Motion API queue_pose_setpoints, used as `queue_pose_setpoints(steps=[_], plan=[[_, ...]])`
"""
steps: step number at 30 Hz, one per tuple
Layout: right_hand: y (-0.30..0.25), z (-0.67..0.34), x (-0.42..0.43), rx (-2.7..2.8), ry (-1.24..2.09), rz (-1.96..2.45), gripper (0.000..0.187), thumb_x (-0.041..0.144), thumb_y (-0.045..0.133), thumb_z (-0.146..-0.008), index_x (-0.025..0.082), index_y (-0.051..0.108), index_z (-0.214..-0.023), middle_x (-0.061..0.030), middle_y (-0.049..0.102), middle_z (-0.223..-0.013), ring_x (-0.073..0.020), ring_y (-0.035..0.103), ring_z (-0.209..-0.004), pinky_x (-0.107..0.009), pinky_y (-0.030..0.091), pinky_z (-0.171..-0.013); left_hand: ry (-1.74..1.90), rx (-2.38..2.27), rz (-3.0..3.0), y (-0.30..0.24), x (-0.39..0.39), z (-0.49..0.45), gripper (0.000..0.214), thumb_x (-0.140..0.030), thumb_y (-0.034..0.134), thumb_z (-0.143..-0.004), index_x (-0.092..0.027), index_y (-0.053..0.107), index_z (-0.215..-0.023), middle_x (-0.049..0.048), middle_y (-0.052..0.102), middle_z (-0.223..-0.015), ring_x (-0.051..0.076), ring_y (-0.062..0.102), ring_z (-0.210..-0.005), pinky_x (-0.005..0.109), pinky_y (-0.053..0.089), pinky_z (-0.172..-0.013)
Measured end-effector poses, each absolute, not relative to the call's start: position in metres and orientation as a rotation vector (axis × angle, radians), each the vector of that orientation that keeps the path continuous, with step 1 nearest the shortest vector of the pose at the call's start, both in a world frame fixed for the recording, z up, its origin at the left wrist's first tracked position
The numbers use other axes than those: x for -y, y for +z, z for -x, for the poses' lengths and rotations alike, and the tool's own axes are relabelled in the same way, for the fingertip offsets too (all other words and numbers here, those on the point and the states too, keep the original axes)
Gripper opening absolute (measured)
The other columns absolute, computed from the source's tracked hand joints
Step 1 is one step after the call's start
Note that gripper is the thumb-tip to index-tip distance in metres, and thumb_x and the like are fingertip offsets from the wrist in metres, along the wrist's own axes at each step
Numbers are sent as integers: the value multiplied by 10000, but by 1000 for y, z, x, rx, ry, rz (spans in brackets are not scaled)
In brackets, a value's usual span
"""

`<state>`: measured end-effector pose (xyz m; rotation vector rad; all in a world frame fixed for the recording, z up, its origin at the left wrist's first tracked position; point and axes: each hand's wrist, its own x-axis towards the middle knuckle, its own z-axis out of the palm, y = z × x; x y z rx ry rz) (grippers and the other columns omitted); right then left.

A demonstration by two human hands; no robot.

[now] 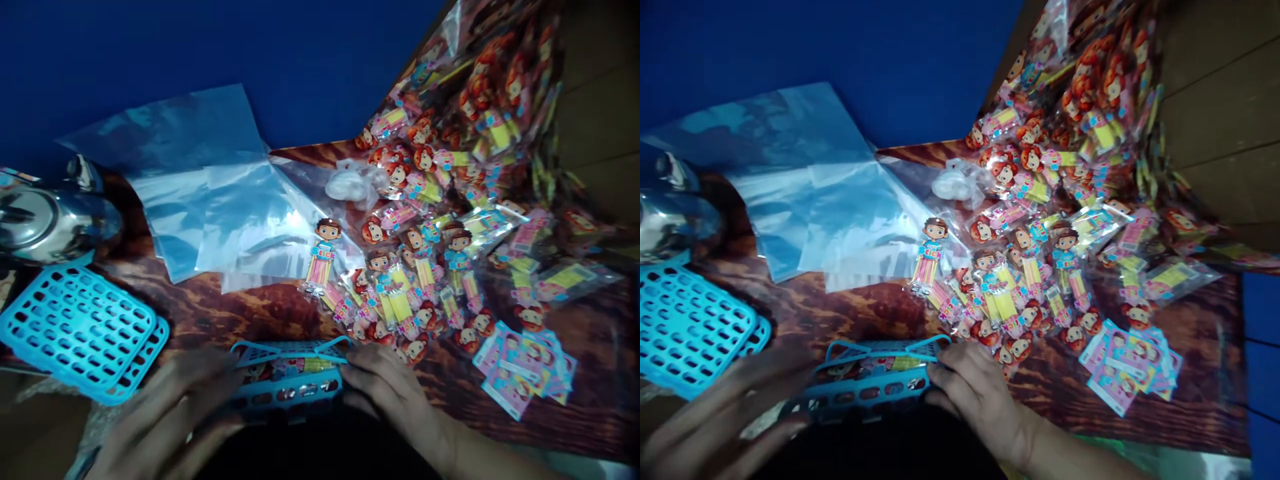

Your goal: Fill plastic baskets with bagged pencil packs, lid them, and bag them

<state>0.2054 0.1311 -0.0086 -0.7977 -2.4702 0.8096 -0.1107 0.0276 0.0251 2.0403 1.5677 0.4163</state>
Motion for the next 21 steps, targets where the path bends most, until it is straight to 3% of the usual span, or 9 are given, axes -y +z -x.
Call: queue_pose_setpoints(steps=[4,7,13,21], plan=[[5,-188,-149,2481,921,735,97,266,568,-884,186,611,-919,-57,642,-846,-167,609,-824,-295,515,-721,473,-1430,-2011,17,-61,97,309,-375,523,-891,-249,589,-1164,37,621,-1157,165,601,-1026,231,512,-863],[6,-178,-153,2513,993,692,121,292,565,-884,182,613,-872,-44,616,-808,-156,574,-776,-275,490,-681,492,-1379,-1966,17,-70,89,251,-320,457,-929,-237,600,-1117,26,643,-1076,122,624,-953,167,507,-823],[4,-173,-152,2600,1151,716,220,319,525,-907,203,593,-1081,-37,522,-853,-136,514,-786,-243,456,-676,357,-1365,-1816,27,-69,85,224,-272,439,-929,-257,563,-1115,21,587,-1094,116,604,-953,167,503,-813],[9,-167,-155,2712,1272,762,200,316,474,-924,186,606,-847,-59,476,-948,-168,462,-892,-264,431,-736,258,-1316,-1809,20,-75,78,171,-294,452,-920,-238,599,-986,24,552,-1041,134,582,-893,203,508,-757]])
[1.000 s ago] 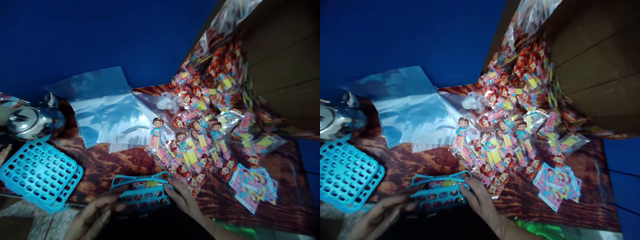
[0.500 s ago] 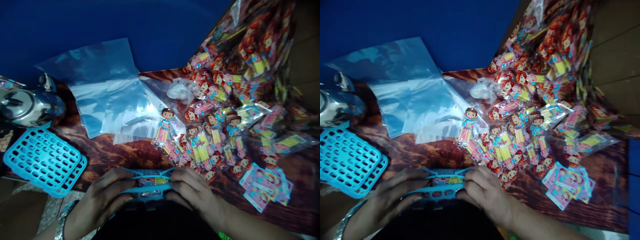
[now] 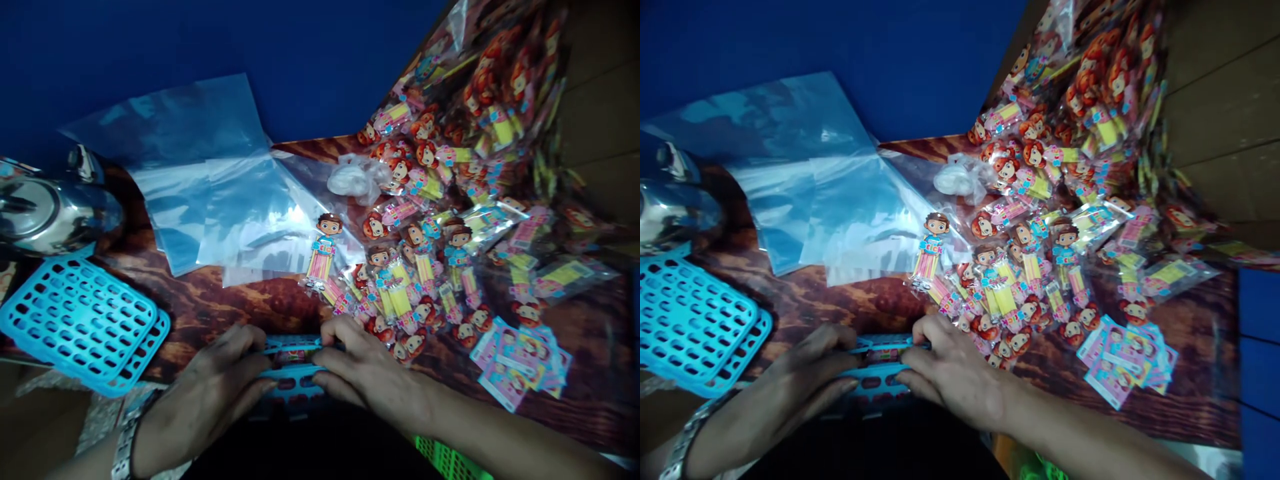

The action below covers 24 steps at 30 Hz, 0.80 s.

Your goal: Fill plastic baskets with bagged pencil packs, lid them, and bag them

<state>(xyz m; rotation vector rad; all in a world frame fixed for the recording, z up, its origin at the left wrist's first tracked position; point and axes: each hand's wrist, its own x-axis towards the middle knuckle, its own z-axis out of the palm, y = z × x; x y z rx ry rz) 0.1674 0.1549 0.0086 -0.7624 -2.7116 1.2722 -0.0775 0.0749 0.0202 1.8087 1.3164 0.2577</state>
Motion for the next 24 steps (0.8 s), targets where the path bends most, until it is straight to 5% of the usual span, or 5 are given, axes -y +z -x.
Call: queue_pose_setpoints(steps=[7,15,24], plan=[[4,-168,-159,2634,1361,648,200,289,455,-935,157,605,-926,-68,485,-917,-160,465,-861,-274,428,-752,371,-1445,-1789,9,-66,82,548,-373,486,-897,-248,294,-1395,71,570,-1209,213,565,-1079,301,532,-831],[-3,-175,-152,2476,1302,686,376,289,488,-925,173,422,-1277,-76,522,-987,-168,504,-903,-280,471,-769,353,-1316,-1646,10,-73,80,347,-301,476,-909,-294,471,-1256,13,590,-1044,140,592,-904,227,517,-762],[1,-170,-159,2503,1442,668,191,219,502,-913,163,579,-1078,-67,561,-936,-162,501,-882,-287,444,-771,339,-1314,-1586,11,-75,77,187,-289,465,-914,-266,560,-1073,-7,566,-878,118,560,-785,198,474,-659]])
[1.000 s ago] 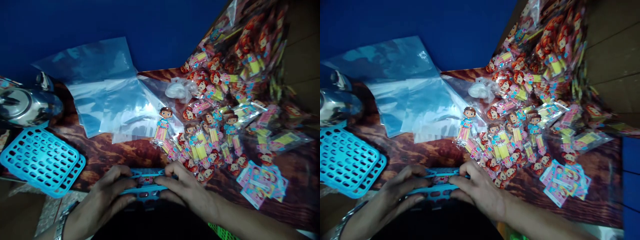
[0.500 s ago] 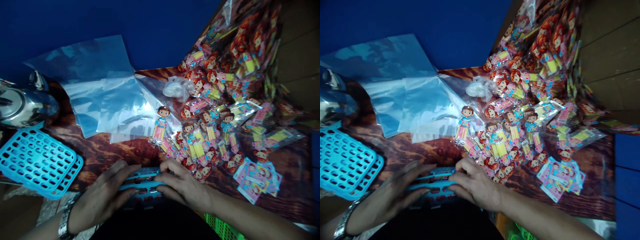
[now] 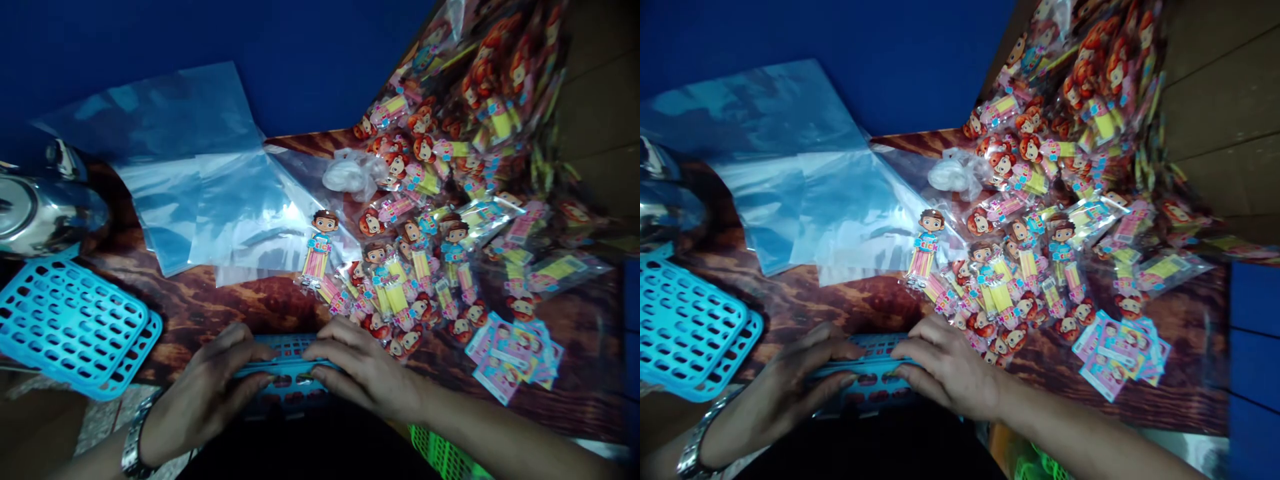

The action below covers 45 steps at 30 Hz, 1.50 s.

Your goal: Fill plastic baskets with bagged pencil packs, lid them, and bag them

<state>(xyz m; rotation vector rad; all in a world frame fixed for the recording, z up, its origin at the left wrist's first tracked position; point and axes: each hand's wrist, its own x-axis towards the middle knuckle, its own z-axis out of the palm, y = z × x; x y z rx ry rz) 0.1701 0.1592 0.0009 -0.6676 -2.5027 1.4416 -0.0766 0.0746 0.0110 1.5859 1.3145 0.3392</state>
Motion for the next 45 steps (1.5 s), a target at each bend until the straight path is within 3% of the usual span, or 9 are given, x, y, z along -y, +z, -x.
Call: queue_pose_setpoints(steps=[9,18,21,25,35,38,41,43,45], plan=[[2,-167,-164,2522,1549,645,169,242,464,-932,159,585,-1017,-51,562,-885,-156,490,-852,-283,409,-747,380,-1337,-1532,8,-70,75,194,-295,483,-909,-255,593,-1064,9,582,-859,136,564,-787,226,477,-658],[0,-164,-167,2510,1613,668,156,246,452,-935,168,581,-977,-50,552,-862,-155,486,-837,-283,401,-739,375,-1252,-1444,6,-88,77,164,-310,490,-903,-219,625,-886,-16,580,-728,98,550,-648,197,424,-567],[-2,-163,-171,2490,1659,655,119,232,468,-926,170,567,-949,-41,538,-843,-149,480,-825,-276,398,-740,426,-1231,-1494,2,-88,78,128,-260,472,-903,-214,575,-965,-9,579,-770,104,551,-683,200,435,-591],[-5,-162,-175,2466,1712,575,94,202,466,-918,163,547,-945,-40,526,-831,-148,471,-821,-271,397,-738,508,-1250,-1503,-3,-83,79,275,-221,472,-897,-235,484,-1172,30,589,-941,145,563,-844,242,481,-709],[-16,-159,-181,2260,1906,561,84,184,476,-899,164,558,-896,-32,555,-798,-133,500,-791,-256,423,-708,468,-1217,-1484,-7,-90,78,196,-225,462,-905,-253,546,-1080,9,556,-876,128,538,-782,220,471,-664],[-21,-158,-182,2244,1856,528,91,200,489,-895,158,569,-885,-28,564,-777,-126,515,-755,-255,428,-698,518,-1253,-1769,-6,-91,77,296,-185,455,-899,-248,529,-1179,35,562,-938,151,539,-865,257,476,-729],[-22,-158,-180,2272,1749,516,103,220,509,-886,147,582,-883,-35,573,-793,-125,533,-757,-246,432,-687,575,-1317,-2181,-4,-85,76,379,-155,446,-896,-287,514,-1244,59,566,-1092,204,513,-1045,370,449,-876],[-21,-159,-178,2315,1662,524,115,234,513,-888,146,588,-888,-40,582,-810,-128,540,-776,-246,437,-695,538,-1336,-2416,-2,-75,74,395,-155,431,-906,-332,513,-1250,42,586,-1147,224,492,-1123,439,399,-952],[-19,-160,-175,2358,1585,537,126,244,512,-892,150,595,-898,-42,600,-820,-132,545,-791,-256,442,-720,437,-1286,-2585,-2,-60,72,385,-194,423,-923,-333,494,-1275,22,615,-1164,219,486,-1164,433,369,-1001]])
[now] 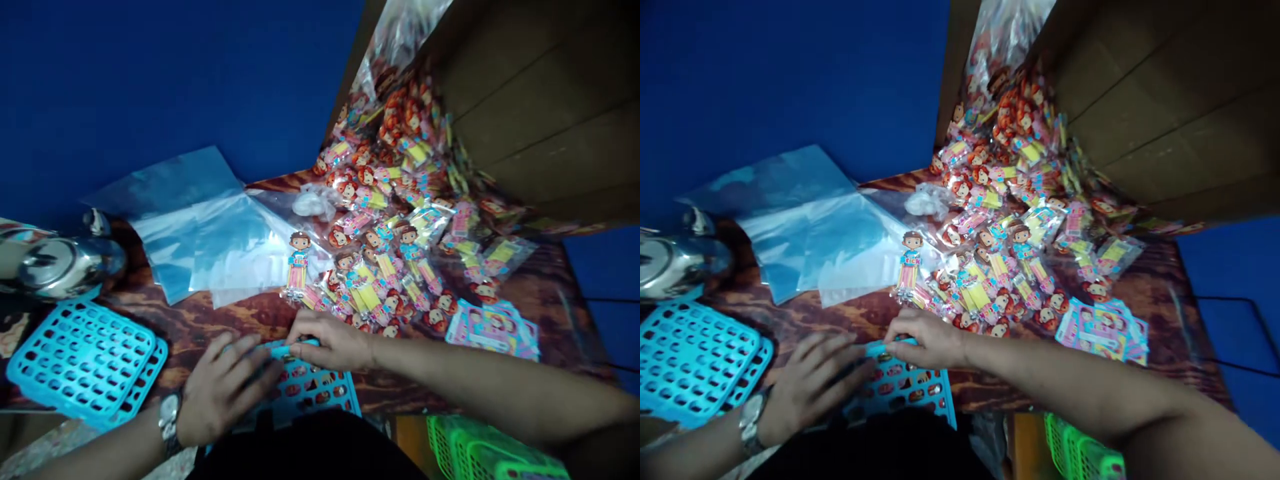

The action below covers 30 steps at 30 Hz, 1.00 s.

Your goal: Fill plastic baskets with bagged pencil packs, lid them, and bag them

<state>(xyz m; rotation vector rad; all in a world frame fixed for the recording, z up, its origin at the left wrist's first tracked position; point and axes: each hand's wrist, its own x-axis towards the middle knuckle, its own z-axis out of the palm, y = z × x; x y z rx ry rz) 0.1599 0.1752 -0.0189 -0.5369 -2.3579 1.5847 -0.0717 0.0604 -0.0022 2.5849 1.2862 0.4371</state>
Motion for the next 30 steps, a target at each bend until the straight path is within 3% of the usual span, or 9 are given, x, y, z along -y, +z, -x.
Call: queue_pose_setpoints(steps=[5,9,11,13,16,20,24,27,30], plan=[[-19,-161,-171,2375,1480,527,141,250,516,-889,150,614,-911,-46,634,-846,-140,562,-819,-269,444,-758,175,-1241,-2748,-5,-27,65,473,-227,416,-906,-225,388,-1378,58,465,-1389,284,332,-1324,416,340,-1051],[-17,-161,-169,2420,1393,504,149,259,508,-896,149,608,-904,-37,629,-849,-129,566,-806,-252,442,-747,100,-1243,-2690,2,-23,59,715,-152,558,-790,-396,278,-1402,62,137,-1543,404,166,-1371,590,302,-1010],[-16,-162,-167,2463,1298,508,163,271,500,-904,150,610,-910,-36,628,-854,-129,565,-811,-249,438,-746,97,-1206,-2641,8,-24,55,801,-259,672,-727,-469,260,-1381,53,-11,-1556,454,129,-1362,658,276,-979],[-16,-162,-164,2504,1150,533,184,299,503,-905,156,618,-924,-36,625,-855,-137,559,-821,-257,433,-754,115,-1158,-2622,13,-26,53,822,-453,706,-683,-450,275,-1383,69,-75,-1551,488,105,-1350,696,241,-967],[-17,-162,-160,2548,827,614,251,372,514,-892,167,629,-977,-57,603,-888,-169,531,-850,-300,419,-781,151,-1131,-2647,16,-25,50,765,-610,606,-719,-406,301,-1390,78,-77,-1550,492,77,-1351,700,200,-981],[-10,-165,-143,2556,421,730,314,383,411,-933,185,640,-1013,-86,584,-928,-213,486,-890,-368,390,-791,132,-1128,-2679,15,-23,51,719,-597,564,-763,-411,280,-1397,53,-65,-1554,470,53,-1361,690,170,-999],[1,-186,-98,2682,388,396,435,508,407,-913,170,609,-1100,-108,583,-1073,-222,488,-992,-396,392,-867,139,-1101,-2711,13,-22,53,717,-569,583,-767,-389,292,-1397,57,-61,-1553,463,22,-1365,679,163,-1011],[0,-204,-64,2798,322,324,773,690,460,-796,134,432,-1332,-202,413,-1361,-328,325,-1269,-523,306,-989,176,-1073,-2746,12,-23,55,722,-558,573,-779,-360,278,-1408,84,-57,-1548,465,16,-1364,689,154,-1009],[-10,-210,-48,2828,192,400,689,619,452,-849,185,380,-1380,-211,319,-1442,-344,209,-1356,-568,248,-1027,196,-1035,-2777,11,-22,56,741,-550,563,-792,-355,231,-1425,102,24,-1538,461,18,-1365,693,157,-1008]])
